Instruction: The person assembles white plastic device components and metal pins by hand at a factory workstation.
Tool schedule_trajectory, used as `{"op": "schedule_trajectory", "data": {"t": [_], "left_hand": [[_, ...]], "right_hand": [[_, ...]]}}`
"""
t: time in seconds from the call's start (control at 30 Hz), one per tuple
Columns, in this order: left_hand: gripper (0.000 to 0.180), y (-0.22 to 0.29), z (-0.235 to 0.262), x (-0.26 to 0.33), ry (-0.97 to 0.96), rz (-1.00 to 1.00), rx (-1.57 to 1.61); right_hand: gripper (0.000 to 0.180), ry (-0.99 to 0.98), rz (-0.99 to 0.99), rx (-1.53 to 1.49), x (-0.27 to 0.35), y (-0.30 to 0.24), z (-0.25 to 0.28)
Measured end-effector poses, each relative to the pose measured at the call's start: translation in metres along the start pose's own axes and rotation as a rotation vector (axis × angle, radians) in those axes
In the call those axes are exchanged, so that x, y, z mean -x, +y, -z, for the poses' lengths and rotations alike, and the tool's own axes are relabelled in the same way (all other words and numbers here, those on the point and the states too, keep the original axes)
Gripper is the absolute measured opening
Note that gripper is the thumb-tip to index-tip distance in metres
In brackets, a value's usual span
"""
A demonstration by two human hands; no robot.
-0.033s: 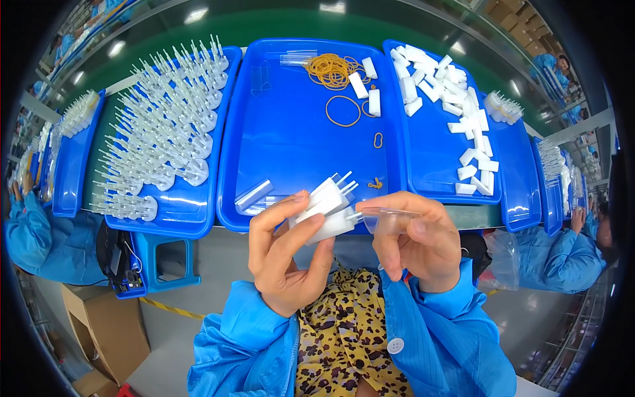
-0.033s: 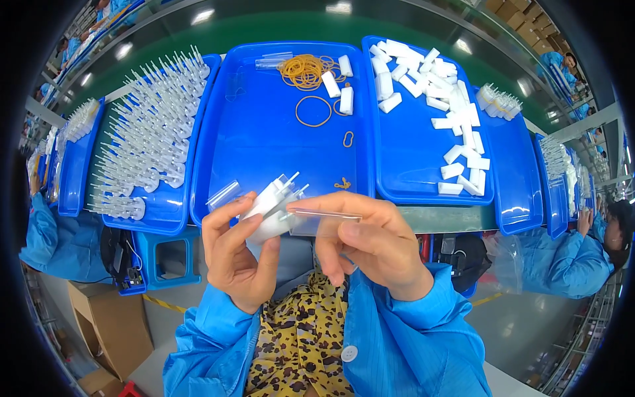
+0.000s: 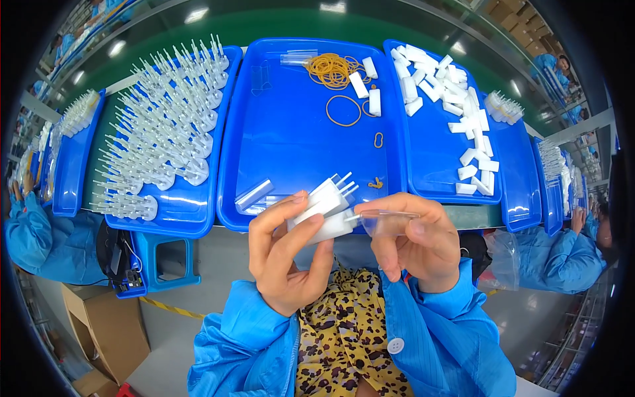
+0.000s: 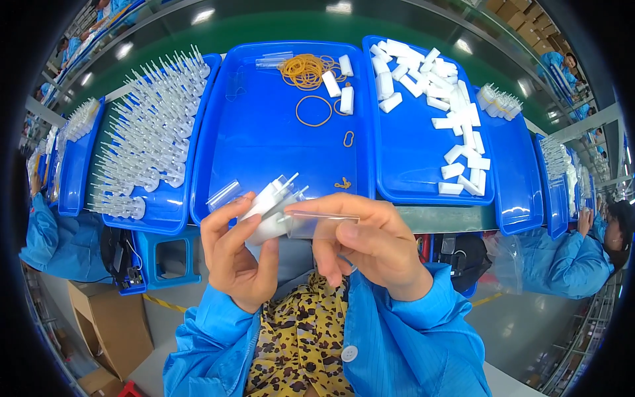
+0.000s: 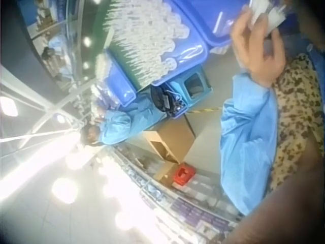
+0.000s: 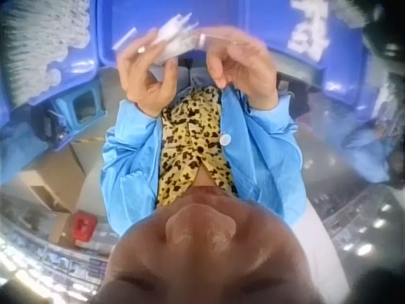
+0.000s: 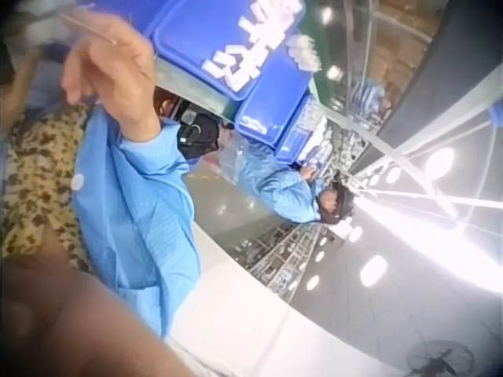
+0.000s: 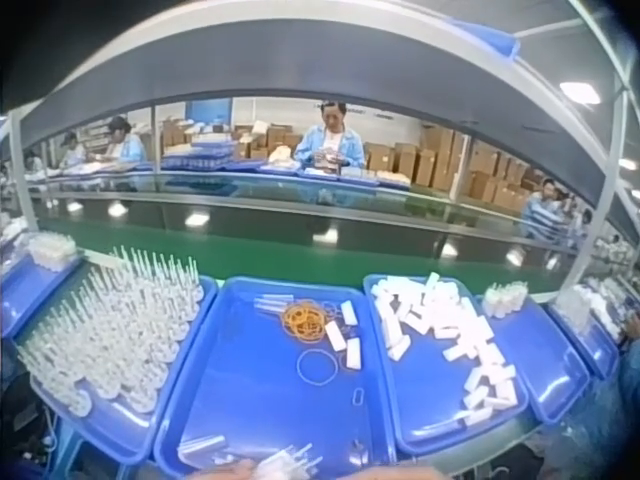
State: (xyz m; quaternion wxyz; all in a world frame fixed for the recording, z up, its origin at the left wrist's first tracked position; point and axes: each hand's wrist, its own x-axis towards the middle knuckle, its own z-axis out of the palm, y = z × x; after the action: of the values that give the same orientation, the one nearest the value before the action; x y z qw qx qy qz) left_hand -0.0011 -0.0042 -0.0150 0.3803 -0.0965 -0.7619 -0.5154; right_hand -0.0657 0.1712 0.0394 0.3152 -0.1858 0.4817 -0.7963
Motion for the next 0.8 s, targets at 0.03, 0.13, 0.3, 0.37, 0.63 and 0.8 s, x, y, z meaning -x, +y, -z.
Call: {"op": "schedule_trajectory", "data": {"t": [0.03, 0.13, 0.3, 0.37, 0.63, 0.8], "left_hand": [[0.036, 0.0, 0.0, 0.001, 0.008, -0.04, -0.032], [0.033, -0.004, 0.001, 0.005, 0.024, -0.097, -0.123], [0.028, -0.003, 0.001, 0.008, 0.049, 0.019, -0.107], [0.027, -0.004, 0.0, 0.008, 0.064, 0.058, -0.067], [0.023, -0.005, -0.006, 0.006, -0.015, 0.04, -0.032], [0.025, -0.005, -0.008, 0.006, -0.002, 0.058, -0.009]], "right_hand": [[0.057, -0.001, -0.001, -0.001, -0.001, 0.0, -0.002], [0.054, -0.038, -0.052, -0.075, -0.003, 0.001, -0.002], [0.032, 0.149, 0.314, 0.051, -0.009, 0.016, 0.013], [0.026, 0.212, 0.33, 0.044, -0.005, 0.019, 0.019], [0.029, 0.195, 0.228, -0.086, -0.003, 0.021, 0.013], [0.032, 0.259, 0.318, 0.015, -0.003, 0.022, 0.007]]}}
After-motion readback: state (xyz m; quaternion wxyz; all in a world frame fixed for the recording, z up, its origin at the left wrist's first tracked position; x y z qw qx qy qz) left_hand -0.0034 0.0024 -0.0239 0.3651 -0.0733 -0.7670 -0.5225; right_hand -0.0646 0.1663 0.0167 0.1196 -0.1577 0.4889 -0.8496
